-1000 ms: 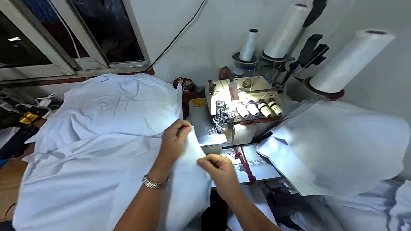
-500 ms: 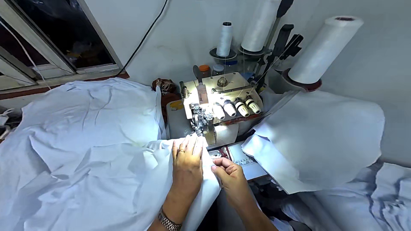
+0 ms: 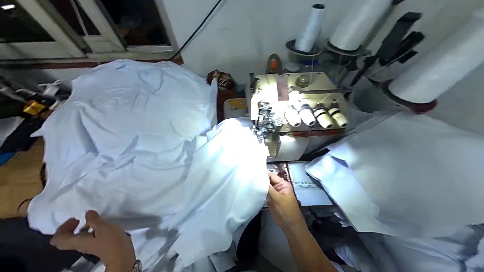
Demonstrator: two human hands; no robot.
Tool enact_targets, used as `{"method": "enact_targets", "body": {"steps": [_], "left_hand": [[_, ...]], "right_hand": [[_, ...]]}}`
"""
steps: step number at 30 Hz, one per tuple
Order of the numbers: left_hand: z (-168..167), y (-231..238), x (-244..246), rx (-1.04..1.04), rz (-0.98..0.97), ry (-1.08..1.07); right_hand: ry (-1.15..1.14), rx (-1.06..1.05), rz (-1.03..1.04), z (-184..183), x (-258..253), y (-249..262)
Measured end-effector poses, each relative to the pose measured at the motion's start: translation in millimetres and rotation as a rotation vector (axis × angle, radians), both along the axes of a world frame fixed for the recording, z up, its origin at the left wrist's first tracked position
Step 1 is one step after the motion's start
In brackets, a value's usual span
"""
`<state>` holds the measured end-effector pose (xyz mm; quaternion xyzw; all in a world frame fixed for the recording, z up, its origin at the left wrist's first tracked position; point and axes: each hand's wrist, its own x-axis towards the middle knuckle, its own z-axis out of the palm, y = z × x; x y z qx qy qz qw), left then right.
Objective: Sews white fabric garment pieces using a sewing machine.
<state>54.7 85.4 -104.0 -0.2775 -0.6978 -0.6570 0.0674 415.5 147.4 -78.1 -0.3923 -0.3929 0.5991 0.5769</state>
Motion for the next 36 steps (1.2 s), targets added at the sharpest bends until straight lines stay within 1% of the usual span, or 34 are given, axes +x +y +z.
{"method": "enact_targets", "body": {"steps": [1,2,3,4,5,6,8,9,10,11,12,13,16,17,19,20,21,22,23,24,25,26,27,28,29,30,31,32,33,34,36], "left_hand": [[-20,-15,-11,-0.057,0.094,-0.08],[-38,-29,-18,-0.165,0.101,-0.21],[-53,-42,-20,-0.267,0.013,-0.365],[-63,-54,-18,-0.351,-0.127,-0.526],[-74,-63,-14,-0.429,-0.266,-0.649],[-84,-70,-10,-0.488,-0.387,-0.722],[-95,-84,-10,-0.622,-0.572,-0.756],[-91,-90,-13,-0.739,-0.62,-0.707],[-79,-94,-21,-0.879,-0.655,-0.616],[-60,-97,-31,-0.977,-0.672,-0.518],[-37,-96,-43,-0.998,-0.66,-0.44],[-10,-93,-54,-0.934,-0.599,-0.398],[82,-60,-71,-0.489,-0.427,-0.354],[98,-43,-84,-0.357,-0.428,-0.296],[100,-3,-124,-0.179,-0.502,-0.101],[104,26,-132,-0.208,-0.463,0.011],[114,49,-125,-0.322,-0.413,0.086],[130,63,-108,-0.472,-0.406,0.148],[144,72,-88,-0.599,-0.444,0.227],[150,75,-64,-0.657,-0.501,0.318],[147,73,-37,-0.648,-0.559,0.404],[142,66,0,-0.6,-0.655,0.426],[129,59,34,-0.541,-0.823,0.418],[108,52,65,-0.51,-1.004,0.42],[84,46,94,-0.5,-1.118,0.464],[63,38,121,-0.496,-1.138,0.553],[45,32,140,-0.487,-1.08,0.667],[28,30,150,-0.482,-0.978,0.772],[18,31,152,-0.479,-0.902,0.8],[13,33,147,-0.471,-0.874,0.76],[18,40,127,-0.434,-0.927,0.542]], "right_hand": [[-0.008,-0.002,0.035,-8,-1,-8],[-0.019,0.005,0.068,-16,-2,-16],[-0.036,0.026,0.101,-24,-4,-24],[-0.054,0.051,0.14,-33,-5,-32],[-0.085,0.072,0.177,-42,-6,-39],[-0.124,0.089,0.204,-49,-6,-45],[-0.227,0.114,0.242,-56,-3,-56],[-0.262,0.12,0.261,-56,1,-59],[-0.273,0.133,0.29,-53,8,-60],[-0.259,0.159,0.333,-48,18,-60],[-0.227,0.195,0.378,-41,30,-59],[-0.177,0.232,0.422,-34,41,-58],[-0.029,0.339,0.518,-15,64,-55],[-0.018,0.343,0.524,-13,65,-54],[-0.076,0.293,0.497,-14,56,-54],[-0.123,0.259,0.479,-19,47,-55],[-0.167,0.226,0.469,-25,36,-57],[-0.203,0.198,0.46,-32,26,-59],[-0.235,0.178,0.443,-40,16,-59],[-0.254,0.153,0.424,-47,9,-59],[-0.258,0.124,0.405,-52,5,-59],[-0.255,0.101,0.398,-55,2,-59],[-0.258,0.095,0.407,-55,2,-59],[-0.268,0.103,0.434,-53,4,-59],[-0.273,0.132,0.47,-49,6,-60],[-0.268,0.171,0.506,-45,8,-61],[-0.251,0.213,0.536,-41,10,-62],[-0.232,0.242,0.558,-38,12,-63],[-0.215,0.262,0.57,-37,14,-63],[-0.204,0.272,0.569,-38,15,-62],[-0.199,0.256,0.515,-44,16,-61]]}}
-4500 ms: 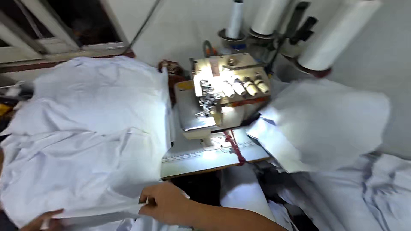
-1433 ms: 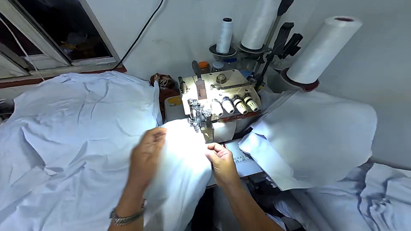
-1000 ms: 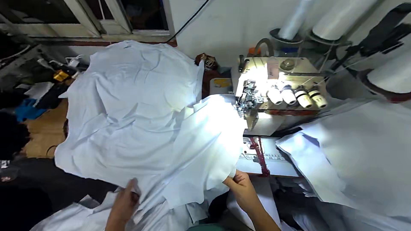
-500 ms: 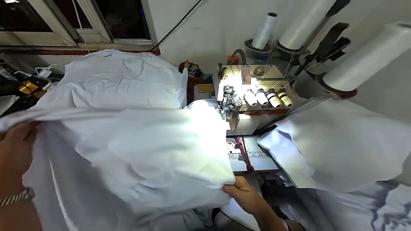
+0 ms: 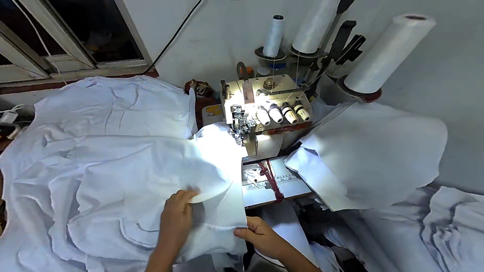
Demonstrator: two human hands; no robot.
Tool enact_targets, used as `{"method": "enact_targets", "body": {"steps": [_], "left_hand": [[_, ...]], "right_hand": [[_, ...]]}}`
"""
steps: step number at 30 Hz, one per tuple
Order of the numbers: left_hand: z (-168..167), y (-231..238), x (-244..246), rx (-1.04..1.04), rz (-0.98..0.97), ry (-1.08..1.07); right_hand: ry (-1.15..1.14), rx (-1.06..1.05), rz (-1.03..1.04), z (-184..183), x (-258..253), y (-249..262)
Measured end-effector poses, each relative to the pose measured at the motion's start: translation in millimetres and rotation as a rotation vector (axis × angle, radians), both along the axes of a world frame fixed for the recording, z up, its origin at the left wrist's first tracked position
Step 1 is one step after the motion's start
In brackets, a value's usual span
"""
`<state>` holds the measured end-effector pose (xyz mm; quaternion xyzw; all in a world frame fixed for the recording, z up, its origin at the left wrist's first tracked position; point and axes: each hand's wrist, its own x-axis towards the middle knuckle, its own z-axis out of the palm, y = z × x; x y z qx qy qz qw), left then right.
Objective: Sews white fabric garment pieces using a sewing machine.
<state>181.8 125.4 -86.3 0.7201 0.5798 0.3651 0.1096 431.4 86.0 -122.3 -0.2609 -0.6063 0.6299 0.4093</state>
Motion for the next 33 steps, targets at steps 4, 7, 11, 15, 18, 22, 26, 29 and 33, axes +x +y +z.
{"method": "enact_targets", "body": {"steps": [4,7,11,15,18,22,26,29,33], "left_hand": [[49,4,-47,-0.373,-0.229,-0.831],[70,22,-62,-0.522,-0.142,-0.846],[91,18,-37,-0.346,0.037,-0.546],[109,-32,-26,-0.064,-0.454,-0.223],[93,-36,-21,-0.129,-0.563,-0.29],[72,-30,-21,-0.224,-0.466,-0.446],[69,-27,-23,-0.294,-0.424,-0.619],[70,-23,-25,-0.291,-0.508,-0.419],[70,-30,-5,-0.297,-0.755,-0.205]], "right_hand": [[-0.014,-0.09,-0.167,-8,-4,1],[0.004,-0.136,-0.193,-13,-7,1],[0.015,-0.129,-0.235,-20,-9,-2],[-0.002,-0.119,-0.271,-18,-3,-11],[-0.014,-0.13,-0.288,-14,1,-17],[-0.004,-0.114,-0.297,-13,1,-19],[-0.008,-0.116,-0.312,-14,-2,-20],[-0.014,-0.129,-0.319,-13,-2,-18],[-0.008,-0.086,-0.33,-10,3,-24]]}}
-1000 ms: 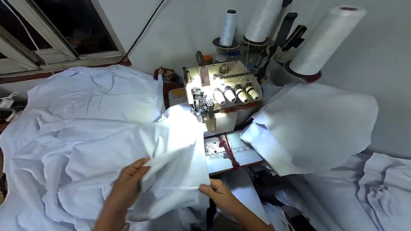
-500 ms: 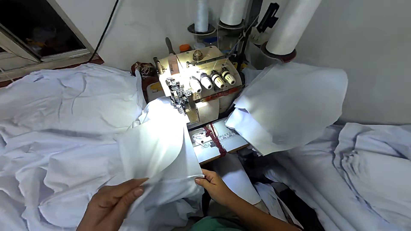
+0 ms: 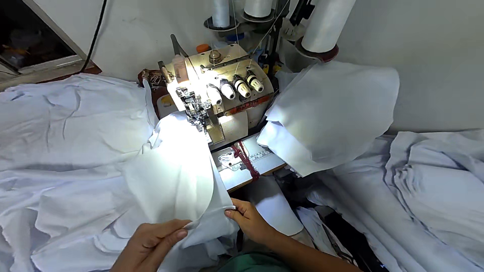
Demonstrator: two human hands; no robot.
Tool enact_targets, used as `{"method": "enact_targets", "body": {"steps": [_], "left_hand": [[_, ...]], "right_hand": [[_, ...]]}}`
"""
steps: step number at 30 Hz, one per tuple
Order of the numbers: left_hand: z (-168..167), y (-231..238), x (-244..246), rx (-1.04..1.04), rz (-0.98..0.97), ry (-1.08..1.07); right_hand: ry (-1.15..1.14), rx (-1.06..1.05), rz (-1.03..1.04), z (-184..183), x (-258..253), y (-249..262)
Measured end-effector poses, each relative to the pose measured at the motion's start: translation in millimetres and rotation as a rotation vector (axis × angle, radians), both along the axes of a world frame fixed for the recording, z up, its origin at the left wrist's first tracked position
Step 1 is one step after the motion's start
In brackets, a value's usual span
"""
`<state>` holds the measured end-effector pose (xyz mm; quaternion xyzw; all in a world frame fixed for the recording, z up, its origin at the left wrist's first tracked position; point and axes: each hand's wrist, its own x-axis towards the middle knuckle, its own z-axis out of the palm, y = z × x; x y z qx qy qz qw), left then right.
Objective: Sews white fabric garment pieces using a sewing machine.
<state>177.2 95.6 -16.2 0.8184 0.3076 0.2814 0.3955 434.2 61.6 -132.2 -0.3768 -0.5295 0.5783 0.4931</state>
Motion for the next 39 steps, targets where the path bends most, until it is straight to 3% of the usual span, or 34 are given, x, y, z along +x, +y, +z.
{"method": "enact_targets", "body": {"steps": [6,19,31,39], "left_hand": [[4,3,15,0.039,0.014,0.124],[31,52,76,0.422,0.406,0.392],[34,82,123,0.488,0.571,0.415],[15,63,89,0.596,0.614,0.448]], "right_hand": [[0.0,0.042,-0.05,12,2,1],[0.205,-0.058,-0.221,55,-19,57],[0.035,-0.013,-0.347,76,-17,88],[-0.114,-0.04,-0.237,58,-4,83]]}}
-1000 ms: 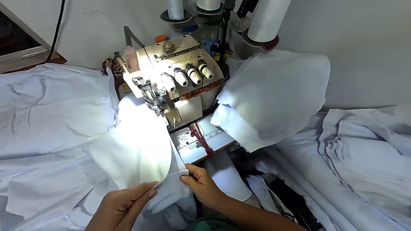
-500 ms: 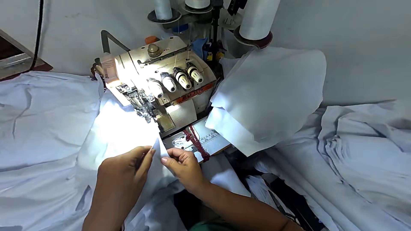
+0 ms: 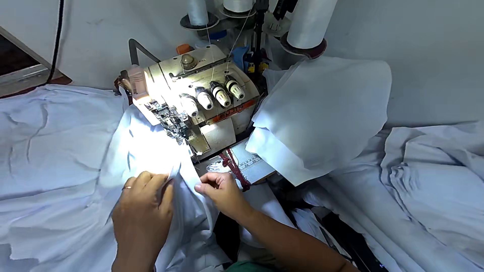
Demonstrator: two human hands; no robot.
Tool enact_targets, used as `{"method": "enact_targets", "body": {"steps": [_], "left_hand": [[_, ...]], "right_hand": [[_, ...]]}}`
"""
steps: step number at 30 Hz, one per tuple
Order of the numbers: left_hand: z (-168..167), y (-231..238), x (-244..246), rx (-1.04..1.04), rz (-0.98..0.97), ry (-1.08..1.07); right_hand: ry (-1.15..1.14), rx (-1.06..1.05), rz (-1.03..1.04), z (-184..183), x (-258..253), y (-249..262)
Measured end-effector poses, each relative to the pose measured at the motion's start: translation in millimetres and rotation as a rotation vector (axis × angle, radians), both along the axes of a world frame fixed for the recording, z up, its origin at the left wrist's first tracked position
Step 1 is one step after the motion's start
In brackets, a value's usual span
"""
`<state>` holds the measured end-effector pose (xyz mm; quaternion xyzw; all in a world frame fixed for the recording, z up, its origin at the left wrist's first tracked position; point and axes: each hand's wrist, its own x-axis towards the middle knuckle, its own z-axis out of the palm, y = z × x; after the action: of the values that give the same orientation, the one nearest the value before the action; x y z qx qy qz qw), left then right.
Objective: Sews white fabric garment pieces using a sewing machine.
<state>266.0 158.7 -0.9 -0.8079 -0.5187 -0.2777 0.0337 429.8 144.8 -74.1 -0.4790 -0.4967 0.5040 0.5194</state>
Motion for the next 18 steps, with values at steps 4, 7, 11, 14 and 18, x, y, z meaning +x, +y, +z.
{"method": "enact_targets", "body": {"steps": [4,7,11,14,18], "left_hand": [[-5,-7,-10,0.048,-0.045,-0.073],[6,-11,1,0.073,-0.114,-0.043],[14,-3,21,0.047,-0.104,0.043],[15,9,28,0.03,-0.106,0.011],[7,19,22,0.041,-0.087,-0.061]], "right_hand": [[0.063,-0.029,0.079,-13,4,-16],[0.126,-0.012,0.002,-11,-1,-23],[0.085,0.039,-0.13,3,-9,-9],[0.066,0.067,-0.199,17,-16,6],[0.127,0.017,-0.209,23,-18,14]]}}
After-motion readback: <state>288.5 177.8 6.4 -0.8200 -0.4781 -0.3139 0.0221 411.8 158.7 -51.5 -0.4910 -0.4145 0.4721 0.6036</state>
